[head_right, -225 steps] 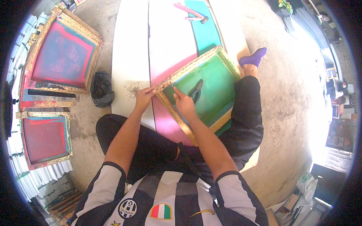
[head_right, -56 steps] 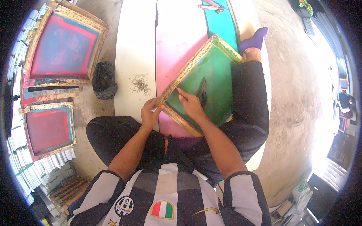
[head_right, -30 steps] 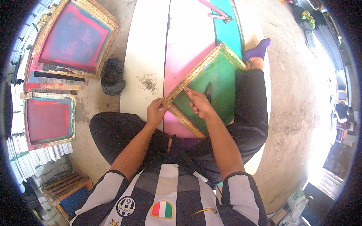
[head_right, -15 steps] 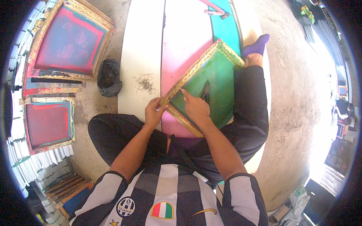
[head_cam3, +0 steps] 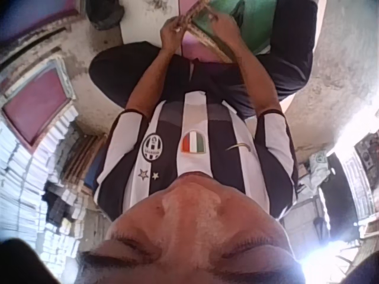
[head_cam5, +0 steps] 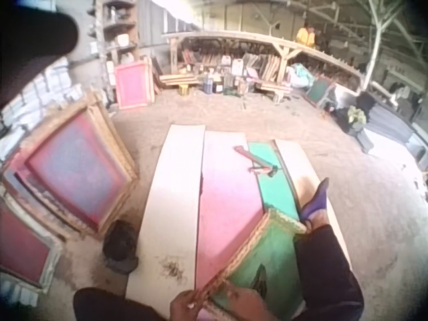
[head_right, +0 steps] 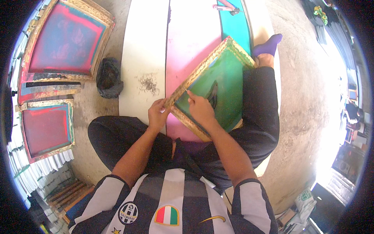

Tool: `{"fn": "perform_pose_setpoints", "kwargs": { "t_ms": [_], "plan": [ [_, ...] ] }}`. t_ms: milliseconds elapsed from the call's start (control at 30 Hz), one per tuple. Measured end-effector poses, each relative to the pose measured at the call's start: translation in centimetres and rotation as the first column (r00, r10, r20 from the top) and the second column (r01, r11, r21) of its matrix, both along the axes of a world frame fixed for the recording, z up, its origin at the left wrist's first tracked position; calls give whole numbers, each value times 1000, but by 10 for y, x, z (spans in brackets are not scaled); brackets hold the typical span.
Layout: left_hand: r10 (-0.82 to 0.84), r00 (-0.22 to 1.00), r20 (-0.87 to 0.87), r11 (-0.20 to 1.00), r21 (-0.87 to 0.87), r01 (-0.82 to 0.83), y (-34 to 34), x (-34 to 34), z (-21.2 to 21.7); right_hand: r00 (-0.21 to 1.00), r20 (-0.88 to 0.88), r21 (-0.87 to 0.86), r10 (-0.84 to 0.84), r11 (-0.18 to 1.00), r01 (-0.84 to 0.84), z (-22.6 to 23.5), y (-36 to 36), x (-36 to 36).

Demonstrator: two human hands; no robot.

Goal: The person scrapes the edge of a screen printing frame with a small metal tool. They hold the frame steady with one hand and scrape along the border with the other, removing material from the frame's edge.

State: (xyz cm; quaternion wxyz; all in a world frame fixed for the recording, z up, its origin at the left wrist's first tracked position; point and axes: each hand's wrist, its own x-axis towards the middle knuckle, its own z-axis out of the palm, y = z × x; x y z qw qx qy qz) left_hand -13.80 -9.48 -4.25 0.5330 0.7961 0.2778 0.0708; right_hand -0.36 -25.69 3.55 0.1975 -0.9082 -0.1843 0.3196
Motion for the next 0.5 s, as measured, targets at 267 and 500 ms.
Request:
{"fn": "perform_pose_setpoints", "kwargs": {
  "t_ms": [267, 500],
  "plan": [
    [-7, 998, 65, 999, 45, 4, 0, 2, -5, 995, 1, 486, -96, 870, 84, -79, -28, 2],
    [4, 998, 67, 999, 51, -7, 3, -3, -6, 996, -94, -68, 8, 998, -15, 3, -5, 5]
  ]
}}
